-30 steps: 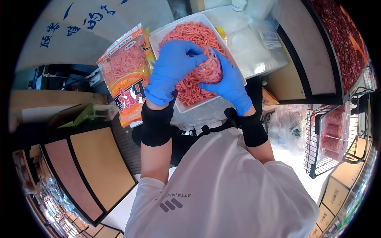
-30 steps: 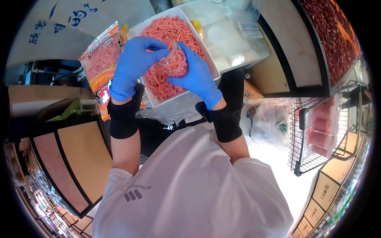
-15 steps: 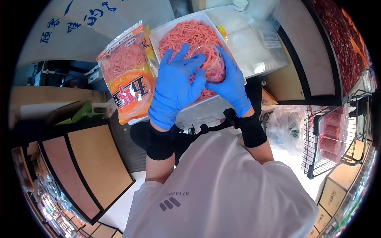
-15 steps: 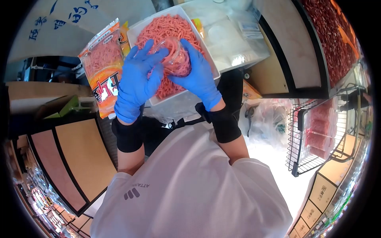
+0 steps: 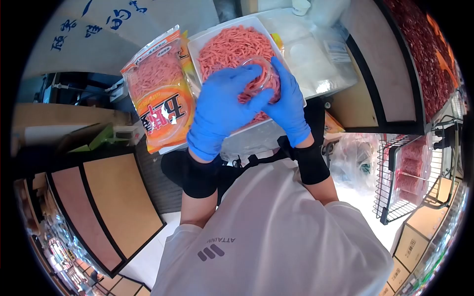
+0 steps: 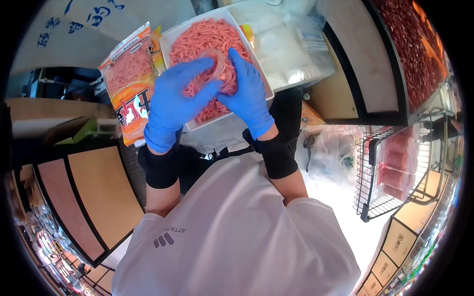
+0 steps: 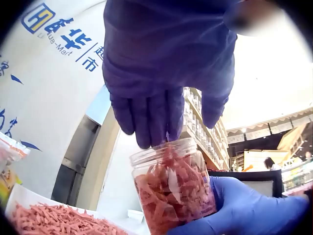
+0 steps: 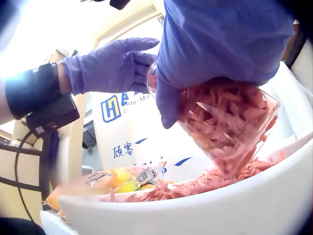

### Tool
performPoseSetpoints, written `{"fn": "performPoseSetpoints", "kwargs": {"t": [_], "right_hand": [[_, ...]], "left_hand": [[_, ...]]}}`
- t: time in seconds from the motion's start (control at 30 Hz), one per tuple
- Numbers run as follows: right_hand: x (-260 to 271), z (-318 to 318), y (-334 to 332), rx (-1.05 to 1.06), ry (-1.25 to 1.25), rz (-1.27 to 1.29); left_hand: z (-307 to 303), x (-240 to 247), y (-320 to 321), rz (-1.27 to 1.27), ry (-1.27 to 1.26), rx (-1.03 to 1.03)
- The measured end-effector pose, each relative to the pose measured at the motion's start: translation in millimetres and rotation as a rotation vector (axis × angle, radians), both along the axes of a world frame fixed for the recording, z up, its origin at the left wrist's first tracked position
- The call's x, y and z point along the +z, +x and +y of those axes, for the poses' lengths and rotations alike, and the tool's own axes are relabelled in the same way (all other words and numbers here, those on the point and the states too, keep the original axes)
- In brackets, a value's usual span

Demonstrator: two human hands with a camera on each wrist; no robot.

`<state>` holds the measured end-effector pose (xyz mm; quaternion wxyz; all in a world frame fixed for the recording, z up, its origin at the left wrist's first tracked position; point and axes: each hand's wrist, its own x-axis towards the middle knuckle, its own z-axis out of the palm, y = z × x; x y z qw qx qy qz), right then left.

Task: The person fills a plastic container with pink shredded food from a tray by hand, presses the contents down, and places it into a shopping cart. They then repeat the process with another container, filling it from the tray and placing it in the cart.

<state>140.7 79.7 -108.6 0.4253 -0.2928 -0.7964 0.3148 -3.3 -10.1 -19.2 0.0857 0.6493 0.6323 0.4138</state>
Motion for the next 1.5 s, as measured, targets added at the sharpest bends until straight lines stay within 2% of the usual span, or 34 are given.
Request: {"fn": "performPoseSetpoints", "kwargs": {"t": [0.03, 0.1, 0.17, 0.27, 0.33, 0.37, 0.43, 0.47, 0.5, 0.57, 0.6, 0.7, 0.73, 0.77, 0.83, 0.9, 0.97, 1.0, 1.07, 1.2, 1.27, 1.37, 1.5], "right_hand": [[-7, 2, -3, 0.009, 0.066, 0.012], [-12, 3, -5, 0.025, 0.133, 0.023], [-12, -1, -4, 0.036, 0.047, 0.100], [-11, -3, 0, 0.056, 0.003, 0.059], [-7, -4, -1, 0.048, -0.074, 0.073], [-5, -5, -2, 0.029, -0.160, 0.087], [6, -5, -2, 0.018, -0.197, 0.122], [10, -5, -2, 0.008, -0.235, 0.157], [10, -5, -1, 0.017, -0.234, 0.156], [10, -1, 2, -0.058, -0.200, 0.082], [10, 0, 2, -0.053, -0.198, 0.084], [10, 0, 5, -0.059, -0.163, 0.094], [9, 0, 5, -0.060, -0.158, 0.081], [8, -1, 5, -0.060, -0.155, 0.065], [7, -4, 6, -0.069, -0.150, 0.060], [6, 0, 6, -0.082, -0.140, 0.051], [5, 0, 6, -0.089, -0.181, 0.061], [5, 1, 6, -0.088, -0.181, 0.059], [4, 2, 6, -0.080, -0.200, 0.050], [2, 0, 4, -0.082, -0.188, 0.063], [9, -3, 3, -0.035, -0.206, 0.070], [10, -3, 2, 0.002, -0.184, 0.100], [10, -4, 3, 0.008, -0.210, 0.106]], "left_hand": [[1, -2, 2, 0.001, 0.000, 0.009], [5, -5, 10, 0.279, -0.029, -0.012], [5, -7, 11, 0.252, -0.008, -0.049], [0, -7, 14, 0.269, 0.014, 0.010], [-9, -3, 8, -0.068, 0.046, -0.032], [-10, -5, 3, -0.066, 0.050, -0.030], [-11, -11, -10, -0.368, 0.030, 0.217], [-12, -10, -20, -0.488, -0.135, 0.303], [-12, -20, -30, -0.489, -0.131, 0.312], [-10, -65, -51, 0.177, -0.291, 0.392], [-9, -90, -60, 0.257, -0.364, 0.351], [8, -115, -45, 0.387, -0.481, 0.323], [12, -115, -39, 0.387, -0.588, 0.294], [16, -116, -33, 0.392, -0.586, 0.296], [20, -108, -17, 0.448, -0.760, 0.358], [21, -106, -12, 0.518, -0.713, 0.408], [17, -117, -17, 0.331, -0.686, 0.311], [16, -118, -16, 0.329, -0.686, 0.311], [11, -119, -13, 0.356, -0.475, 0.369], [11, -132, -19, 0.216, -0.431, 0.267], [9, -135, -12, 0.213, -0.260, 0.304], [14, -150, -19, 0.096, -0.272, 0.258], [17, -147, -16, 0.063, -0.209, 0.243]]}}
